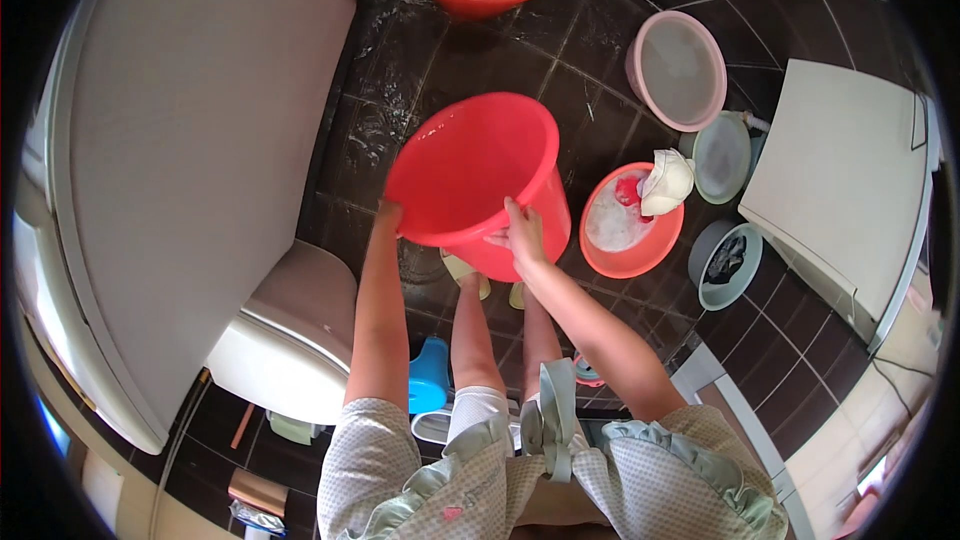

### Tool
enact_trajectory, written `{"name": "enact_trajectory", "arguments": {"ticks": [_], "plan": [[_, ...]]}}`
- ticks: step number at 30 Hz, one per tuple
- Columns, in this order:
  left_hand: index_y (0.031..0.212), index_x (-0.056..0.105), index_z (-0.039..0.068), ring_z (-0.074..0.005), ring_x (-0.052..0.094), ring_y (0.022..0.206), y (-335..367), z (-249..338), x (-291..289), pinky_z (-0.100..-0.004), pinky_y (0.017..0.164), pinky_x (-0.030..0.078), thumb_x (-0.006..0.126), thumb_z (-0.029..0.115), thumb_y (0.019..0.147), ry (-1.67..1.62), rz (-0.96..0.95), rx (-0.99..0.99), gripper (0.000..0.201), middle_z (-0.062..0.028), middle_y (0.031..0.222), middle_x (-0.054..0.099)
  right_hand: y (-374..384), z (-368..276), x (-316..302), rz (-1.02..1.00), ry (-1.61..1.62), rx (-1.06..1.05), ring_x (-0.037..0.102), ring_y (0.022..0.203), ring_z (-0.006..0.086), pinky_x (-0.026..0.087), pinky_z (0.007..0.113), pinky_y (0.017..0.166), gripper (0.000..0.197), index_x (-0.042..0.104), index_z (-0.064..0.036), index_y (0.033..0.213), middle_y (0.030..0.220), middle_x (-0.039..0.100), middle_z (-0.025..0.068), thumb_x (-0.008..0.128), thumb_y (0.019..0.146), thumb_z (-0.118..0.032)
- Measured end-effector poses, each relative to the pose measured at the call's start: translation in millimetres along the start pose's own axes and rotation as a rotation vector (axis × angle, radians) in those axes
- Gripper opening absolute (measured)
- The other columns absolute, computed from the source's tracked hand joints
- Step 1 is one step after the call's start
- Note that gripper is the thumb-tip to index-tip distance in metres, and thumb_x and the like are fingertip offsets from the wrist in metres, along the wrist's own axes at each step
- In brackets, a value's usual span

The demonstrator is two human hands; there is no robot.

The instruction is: The person washes clothes by rinsing and wringing them in basins of water and placing them into a bucket. The person then empties water from the basins and washes a basin under running tap water in the sink.

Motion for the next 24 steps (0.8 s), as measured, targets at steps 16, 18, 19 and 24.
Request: {"name": "enact_trajectory", "arguments": {"ticks": [16,18,19,24], "plan": [[0.116,0.043,0.01,-0.0256,0.057,0.086,-73,-77,109,-0.0418,0.06,0.049,0.041,0.027,0.082,-0.223,-0.247,0.093,0.038,-0.0126,0.102,0.055,-53,-2,34,-0.15,-0.915,-0.419,0.055,0.045,0.0153,0.045,0.026,0.041,0.026,0.046,0.0045,0.079,0.055,0.051,0.009,0.053,0.083,-0.02],[0.115,0.043,0.009,-0.0248,0.058,0.086,-83,-73,123,-0.0416,0.06,0.049,0.041,0.027,0.083,-0.25,-0.272,0.106,0.037,-0.0119,0.102,0.056,-54,-9,27,-0.143,-0.969,-0.448,0.056,0.046,0.0159,0.044,0.026,0.04,0.026,0.046,0.0043,0.077,0.053,0.051,0.0091,0.053,0.083,-0.021],[0.115,0.044,0.008,-0.0244,0.058,0.086,-86,-73,125,-0.0415,0.06,0.049,0.041,0.026,0.083,-0.262,-0.279,0.109,0.037,-0.0116,0.102,0.056,-57,-13,30,-0.14,-1.005,-0.467,0.056,0.046,0.0165,0.044,0.027,0.04,0.027,0.046,0.0041,0.076,0.052,0.051,0.0093,0.053,0.083,-0.021],[0.114,0.046,0.006,-0.0225,0.058,0.086,-109,-67,148,-0.041,0.061,0.049,0.04,0.025,0.084,-0.336,-0.326,0.129,0.036,-0.01,0.101,0.057,-73,-27,40,-0.133,-1.224,-0.607,0.056,0.049,0.0261,0.043,0.033,0.044,0.027,0.047,0.002,0.072,0.051,0.052,0.013,0.054,0.081,-0.022]]}}
Point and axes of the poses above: each hand's wrist, its own y-axis towards the middle knuckle, its own x-axis out of the palm, z = x × y, the point moved 3 cm from there along y, towards the middle knuckle
